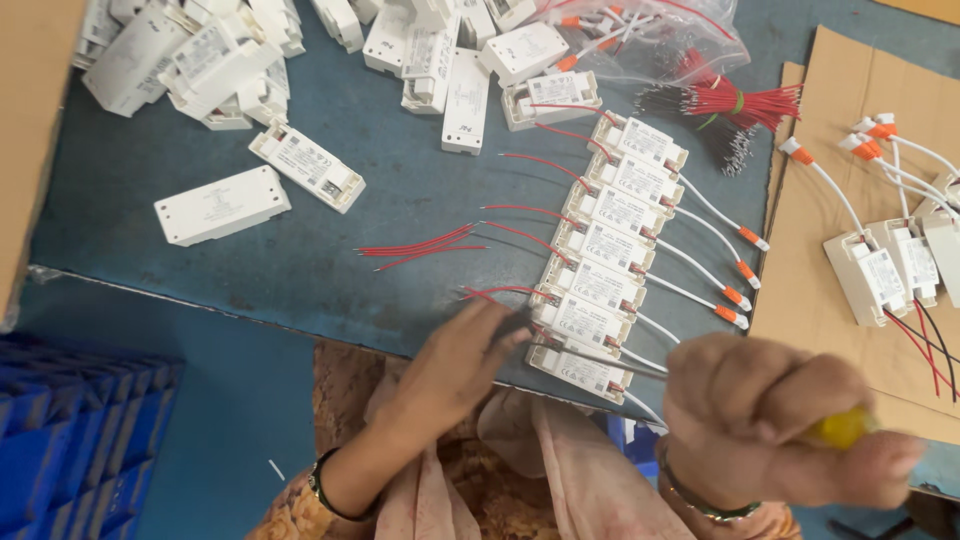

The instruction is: The person organizes a row of led drivers, uses a screwdriver to tighten components on each driver one at a time, and then gathers and counts bunches of wires by hand.

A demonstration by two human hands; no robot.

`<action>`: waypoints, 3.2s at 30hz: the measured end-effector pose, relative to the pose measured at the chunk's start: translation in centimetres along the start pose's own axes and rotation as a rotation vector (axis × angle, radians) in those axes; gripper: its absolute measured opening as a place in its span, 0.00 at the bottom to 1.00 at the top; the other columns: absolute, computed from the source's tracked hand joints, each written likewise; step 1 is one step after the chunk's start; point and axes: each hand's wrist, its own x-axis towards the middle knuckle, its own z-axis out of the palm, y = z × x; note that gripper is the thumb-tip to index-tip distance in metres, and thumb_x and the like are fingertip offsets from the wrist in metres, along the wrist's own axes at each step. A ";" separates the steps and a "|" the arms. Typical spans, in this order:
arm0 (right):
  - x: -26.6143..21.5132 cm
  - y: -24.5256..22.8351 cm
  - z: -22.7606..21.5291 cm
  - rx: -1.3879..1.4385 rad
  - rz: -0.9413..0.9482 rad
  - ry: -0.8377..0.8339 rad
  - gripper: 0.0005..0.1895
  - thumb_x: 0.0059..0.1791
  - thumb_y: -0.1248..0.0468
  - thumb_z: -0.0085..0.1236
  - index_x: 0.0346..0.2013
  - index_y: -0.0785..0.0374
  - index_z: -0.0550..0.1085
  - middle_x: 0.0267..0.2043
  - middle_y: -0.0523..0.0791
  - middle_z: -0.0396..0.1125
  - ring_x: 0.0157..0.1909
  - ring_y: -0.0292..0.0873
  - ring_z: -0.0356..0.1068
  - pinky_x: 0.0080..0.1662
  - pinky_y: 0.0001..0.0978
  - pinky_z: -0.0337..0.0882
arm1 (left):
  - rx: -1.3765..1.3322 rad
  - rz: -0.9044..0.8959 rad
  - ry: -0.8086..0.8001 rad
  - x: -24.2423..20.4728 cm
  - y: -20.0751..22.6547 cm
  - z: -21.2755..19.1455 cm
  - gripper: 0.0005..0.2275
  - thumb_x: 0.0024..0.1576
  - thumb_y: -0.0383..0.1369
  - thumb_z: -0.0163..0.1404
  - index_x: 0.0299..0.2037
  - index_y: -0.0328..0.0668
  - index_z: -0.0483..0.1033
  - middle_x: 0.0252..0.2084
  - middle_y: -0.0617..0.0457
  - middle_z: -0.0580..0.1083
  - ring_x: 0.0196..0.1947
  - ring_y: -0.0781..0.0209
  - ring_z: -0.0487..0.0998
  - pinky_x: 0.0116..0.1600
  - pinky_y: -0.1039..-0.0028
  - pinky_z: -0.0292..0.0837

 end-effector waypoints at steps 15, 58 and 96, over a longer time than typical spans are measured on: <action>5.3 -0.5 1.2 0.005 0.001 -0.098 0.32 0.53 0.33 0.38 0.24 0.57 0.57 0.11 0.40 0.49 0.15 0.33 0.39 0.20 0.29 0.44 | 0.056 0.154 0.002 4.9 4.8 -3.0 0.10 0.58 0.28 0.53 0.48 0.38 0.75 0.42 0.44 0.72 0.41 0.42 0.77 0.42 0.59 0.71; 5.6 3.3 4.8 -0.248 0.069 -0.029 0.29 0.57 0.38 0.39 0.26 0.58 0.55 0.14 0.40 0.46 0.15 0.32 0.39 0.20 0.27 0.44 | 0.385 0.014 -0.099 4.7 -1.7 0.8 0.09 0.57 0.30 0.53 0.45 0.38 0.70 0.43 0.43 0.70 0.35 0.40 0.78 0.37 0.54 0.74; 4.6 3.5 4.3 -0.243 0.050 -0.049 0.31 0.56 0.36 0.36 0.26 0.59 0.56 0.16 0.40 0.46 0.15 0.33 0.39 0.20 0.29 0.44 | 0.283 0.136 -0.027 4.9 -1.7 1.6 0.10 0.56 0.33 0.57 0.39 0.38 0.70 0.41 0.47 0.70 0.33 0.42 0.77 0.35 0.56 0.71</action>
